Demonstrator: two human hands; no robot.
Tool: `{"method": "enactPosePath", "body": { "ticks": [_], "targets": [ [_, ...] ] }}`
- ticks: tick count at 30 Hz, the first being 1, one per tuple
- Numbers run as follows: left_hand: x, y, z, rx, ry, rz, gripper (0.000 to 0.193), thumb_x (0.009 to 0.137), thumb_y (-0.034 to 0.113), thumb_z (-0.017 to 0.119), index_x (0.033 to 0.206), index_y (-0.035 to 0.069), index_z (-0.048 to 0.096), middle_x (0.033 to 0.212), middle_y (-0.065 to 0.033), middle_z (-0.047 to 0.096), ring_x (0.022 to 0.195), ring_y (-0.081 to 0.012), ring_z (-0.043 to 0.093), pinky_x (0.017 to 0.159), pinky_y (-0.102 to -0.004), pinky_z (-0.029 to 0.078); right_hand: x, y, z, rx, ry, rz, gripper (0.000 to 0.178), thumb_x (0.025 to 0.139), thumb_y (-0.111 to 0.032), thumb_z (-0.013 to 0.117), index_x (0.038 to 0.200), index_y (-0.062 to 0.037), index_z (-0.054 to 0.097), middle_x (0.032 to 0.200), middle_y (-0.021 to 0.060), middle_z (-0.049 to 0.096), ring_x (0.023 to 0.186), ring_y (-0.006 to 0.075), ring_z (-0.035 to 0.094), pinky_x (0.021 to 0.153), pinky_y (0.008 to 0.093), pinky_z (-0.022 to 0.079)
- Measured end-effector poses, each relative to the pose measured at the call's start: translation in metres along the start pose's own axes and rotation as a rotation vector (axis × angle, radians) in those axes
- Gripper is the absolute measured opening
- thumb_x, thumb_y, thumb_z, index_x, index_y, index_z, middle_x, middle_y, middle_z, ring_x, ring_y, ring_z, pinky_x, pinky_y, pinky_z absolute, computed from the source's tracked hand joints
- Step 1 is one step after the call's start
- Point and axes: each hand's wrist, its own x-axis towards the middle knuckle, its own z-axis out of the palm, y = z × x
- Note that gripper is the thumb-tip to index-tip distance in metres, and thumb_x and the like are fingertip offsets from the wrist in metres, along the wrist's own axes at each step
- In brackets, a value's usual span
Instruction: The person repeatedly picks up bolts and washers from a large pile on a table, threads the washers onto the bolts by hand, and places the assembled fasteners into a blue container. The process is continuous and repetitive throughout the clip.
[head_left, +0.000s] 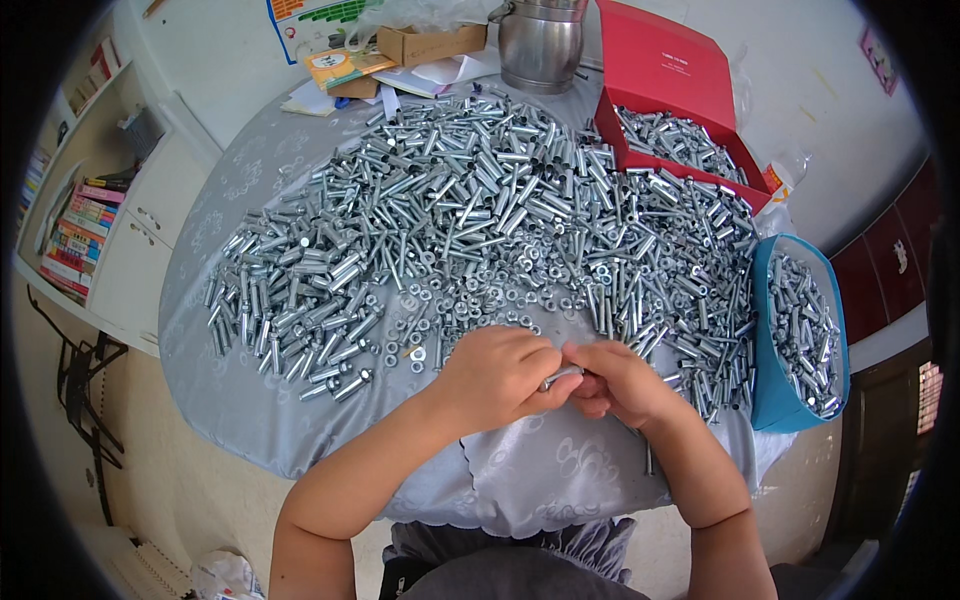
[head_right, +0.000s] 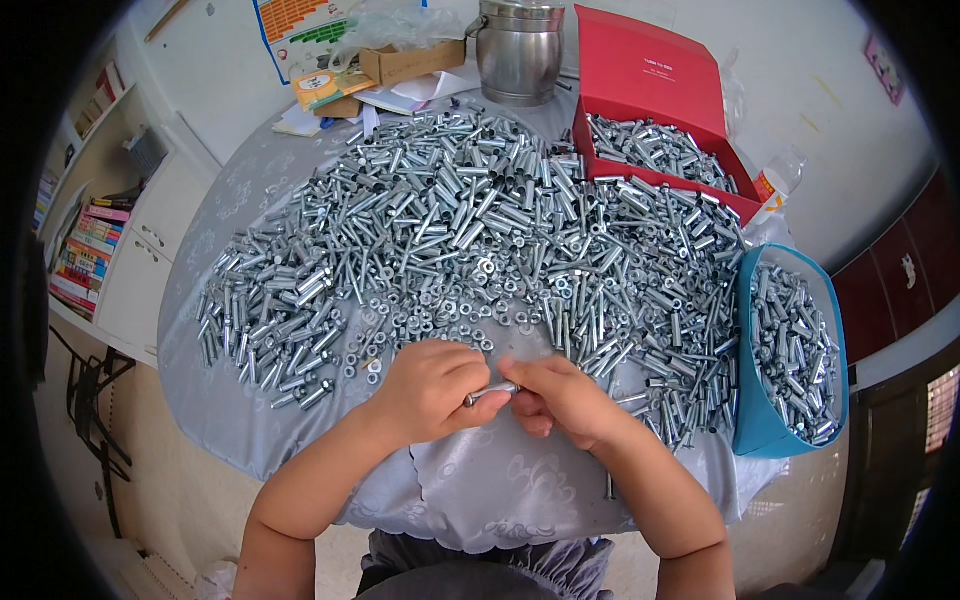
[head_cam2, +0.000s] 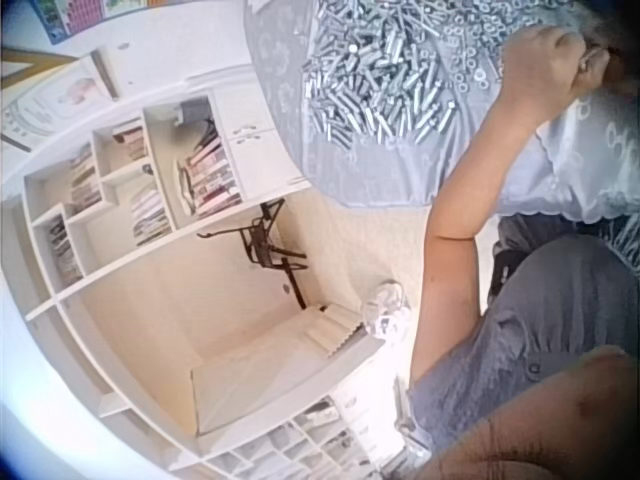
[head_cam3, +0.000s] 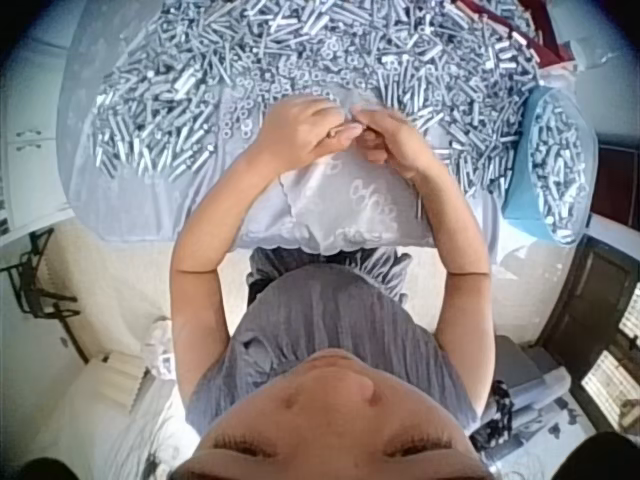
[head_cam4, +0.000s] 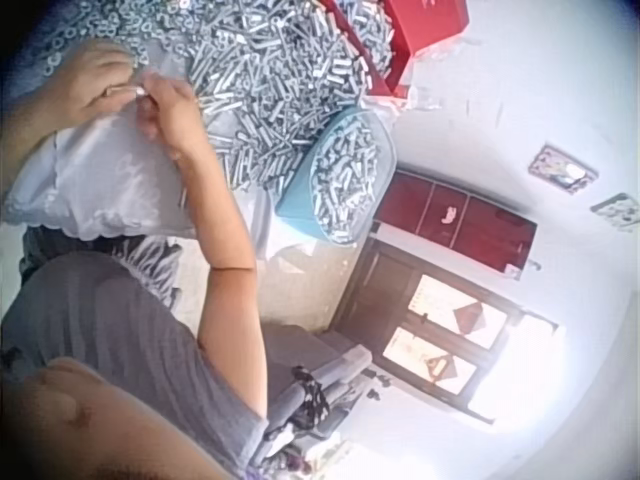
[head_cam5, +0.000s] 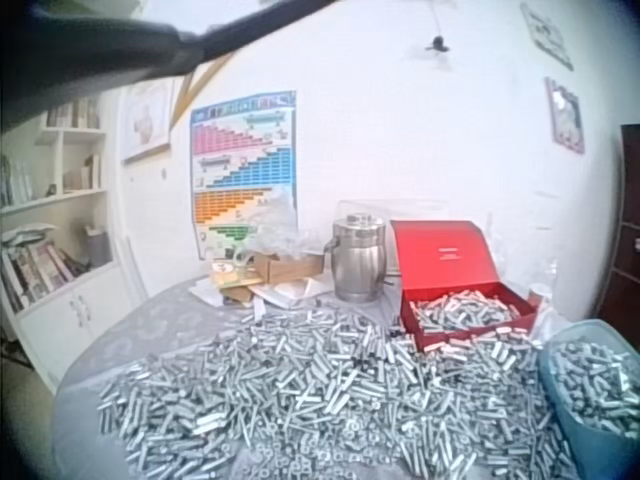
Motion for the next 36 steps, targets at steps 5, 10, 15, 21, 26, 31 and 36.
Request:
{"method": "enactPosePath", "body": {
  "ticks": [5,10,15,21,26,31,36],
  "targets": [
    [0.0,0.0,0.003,-0.11,0.005,-0.066,0.027,0.078,0.021,0.062,0.064,0.005,0.046,0.057,-0.0077,0.044,0.051,-0.0257,0.046,0.046,-0.0345,0.036,-0.001,0.005,-0.001,-0.074,0.051,-0.133,0.036,0.09,-0.029,0.049,0.063,-0.0051,0.047,0.054,-0.0002,0.04,0.048,0.0107,0.039,0.044,0.0258,0.029],
    [-0.002,0.003,-0.002,-0.444,-0.023,-0.439,0.031,0.088,0.025,0.05,0.066,0.004,0.047,0.058,-0.0053,0.044,0.05,-0.0207,0.043,0.049,-0.0318,0.035,-0.002,0.013,0.009,-0.876,0.345,-0.994,0.021,0.082,-0.019,0.059,0.073,-0.0014,0.054,0.059,0.0067,0.047,0.05,0.016,0.047,0.044,0.0297,0.036],
    [-0.004,0.004,-0.004,-0.999,-0.105,-0.803,0.039,0.093,0.032,0.042,0.066,0.003,0.047,0.058,0.0003,0.039,0.055,-0.009,0.037,0.051,-0.0263,0.032,-0.002,0.006,0.009,-1.115,0.366,-1.267,0.018,0.073,-0.016,0.067,0.074,-0.0023,0.055,0.061,0.0083,0.049,0.05,0.0216,0.049,0.044,0.0306,0.037],
    [-0.006,0.003,-0.005,-0.811,-0.146,-0.686,0.045,0.093,0.033,0.041,0.063,0.001,0.046,0.055,-0.0027,0.04,0.055,-0.0108,0.038,0.051,-0.0279,0.033,-0.007,0.006,0.005,-1.232,0.2,-1.212,0.018,0.076,-0.016,0.065,0.071,-0.002,0.054,0.059,0.0077,0.047,0.049,0.0221,0.047,0.044,0.0317,0.036],
    [-0.001,-0.001,-0.009,-0.497,-0.051,-0.389,0.043,0.093,0.029,0.04,0.061,0.0,0.046,0.056,-0.0106,0.044,0.052,-0.0251,0.043,0.052,-0.0346,0.036,-0.007,0.012,0.014,-0.914,0.186,-0.933,0.026,0.085,-0.02,0.056,0.07,0.0001,0.051,0.058,0.0069,0.045,0.048,0.0181,0.043,0.046,0.03,0.035],
    [-0.001,-0.003,-0.008,-0.436,-0.047,-0.34,0.042,0.093,0.026,0.04,0.061,0.0,0.045,0.057,-0.0128,0.045,0.054,-0.0305,0.045,0.052,-0.0372,0.036,-0.006,0.018,0.011,-0.51,0.037,-0.608,0.035,0.093,-0.028,0.046,0.067,-0.003,0.045,0.057,0.0,0.042,0.051,0.009,0.038,0.048,0.0256,0.032],
    [-0.002,-0.003,-0.006,-0.407,-0.012,-0.297,0.037,0.091,0.024,0.043,0.062,0.001,0.043,0.059,-0.0126,0.043,0.055,-0.0299,0.043,0.053,-0.0376,0.035,-0.007,0.013,0.014,-0.378,-0.014,-0.501,0.042,0.094,-0.037,0.041,0.065,-0.0067,0.042,0.057,-0.0023,0.041,0.051,0.0067,0.036,0.047,0.0224,0.029]
  ]
}}
